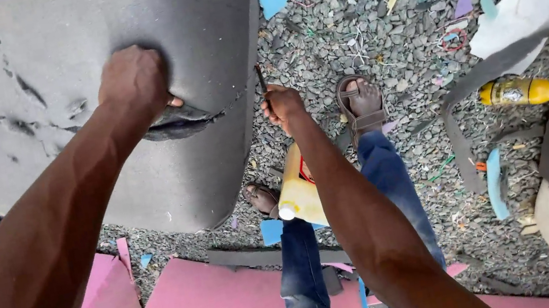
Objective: Cutting a large block of grey upholstery foam into smaller squares using a long hand blade along marked lines.
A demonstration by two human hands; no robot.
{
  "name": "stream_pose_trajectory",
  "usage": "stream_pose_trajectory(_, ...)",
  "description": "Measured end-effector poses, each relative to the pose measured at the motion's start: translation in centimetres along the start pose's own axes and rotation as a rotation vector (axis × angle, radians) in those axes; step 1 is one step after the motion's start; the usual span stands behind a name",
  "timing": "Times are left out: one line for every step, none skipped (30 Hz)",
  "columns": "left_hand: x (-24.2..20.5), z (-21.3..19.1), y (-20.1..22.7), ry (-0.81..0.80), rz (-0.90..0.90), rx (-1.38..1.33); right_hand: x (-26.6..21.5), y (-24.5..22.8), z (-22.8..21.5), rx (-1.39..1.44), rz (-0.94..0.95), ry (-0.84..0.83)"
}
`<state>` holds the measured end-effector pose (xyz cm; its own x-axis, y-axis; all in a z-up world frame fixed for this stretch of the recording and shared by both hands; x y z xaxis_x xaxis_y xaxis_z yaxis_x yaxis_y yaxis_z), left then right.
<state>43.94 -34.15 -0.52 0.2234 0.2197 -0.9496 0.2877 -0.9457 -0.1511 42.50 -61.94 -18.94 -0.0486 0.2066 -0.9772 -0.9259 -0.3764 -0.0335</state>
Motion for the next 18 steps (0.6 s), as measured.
stream_pose_trajectory(0.1,0.1,-0.2,-0.004,-0.008,-0.035,0.6,0.3,0.4,0.050,0.022,-0.043)
stream_pose_trajectory(0.1,0.1,-0.5,-0.008,-0.015,-0.070,1.1,0.6,0.9,0.099,0.044,-0.086)
stream_pose_trajectory(0.5,0.3,-0.8,-0.010,-0.019,-0.066,1.2,0.7,1.2,0.102,0.045,-0.091)
stream_pose_trajectory(0.9,0.4,-0.7,-0.011,0.004,-0.034,1.3,0.6,1.4,0.087,0.032,-0.089)
stream_pose_trajectory(1.3,0.7,-0.6,-0.015,0.030,-0.005,1.3,0.6,1.5,0.070,0.021,-0.084)
stream_pose_trajectory(1.0,0.5,-0.7,-0.018,0.028,-0.005,0.4,0.7,2.5,0.071,0.025,-0.086)
stream_pose_trajectory(1.0,0.4,-0.7,-0.045,0.034,-0.028,-0.3,0.6,3.1,0.084,0.030,-0.055)
stream_pose_trajectory(1.0,0.2,-0.8,-0.072,0.039,-0.051,-1.0,0.5,3.7,0.097,0.034,-0.024)
stream_pose_trajectory(2.3,1.8,-1.0,-0.075,0.040,-0.056,0.5,2.0,3.2,0.093,0.038,-0.022)
stream_pose_trajectory(3.5,3.0,-1.2,-0.040,0.058,-0.129,2.0,2.4,3.1,0.070,-0.060,-0.047)
stream_pose_trajectory(4.8,3.6,-1.9,0.006,0.068,-0.197,3.8,2.2,3.5,0.049,-0.168,-0.082)
stream_pose_trajectory(5.1,3.0,-2.4,0.013,0.062,-0.197,5.0,1.5,4.1,0.047,-0.175,-0.089)
stream_pose_trajectory(5.0,3.2,-1.9,0.013,0.086,-0.197,5.5,1.8,3.9,0.031,-0.177,-0.089)
stream_pose_trajectory(4.9,3.3,-1.4,0.014,0.111,-0.197,6.0,2.0,3.6,0.016,-0.179,-0.090)
stream_pose_trajectory(5.0,3.6,-1.2,0.014,0.111,-0.203,4.1,1.9,3.7,0.009,-0.178,-0.088)
stream_pose_trajectory(5.1,4.0,-1.0,0.008,0.104,-0.193,2.3,2.1,3.8,0.135,-0.162,-0.095)
stream_pose_trajectory(5.6,3.7,-1.1,0.012,0.096,-0.180,0.8,1.6,4.2,0.260,-0.157,-0.104)
stream_pose_trajectory(5.8,3.1,-1.2,0.023,0.095,-0.184,-0.4,0.7,4.3,0.254,-0.167,-0.106)
Point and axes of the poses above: each hand's wrist, its own x-axis towards the middle knuckle, its own z-axis out of the palm, y = z × x, the point moved 10 cm from there along x, towards the middle knuckle, and after that the axes turned 12 degrees about -y, right-handed, at the moved point
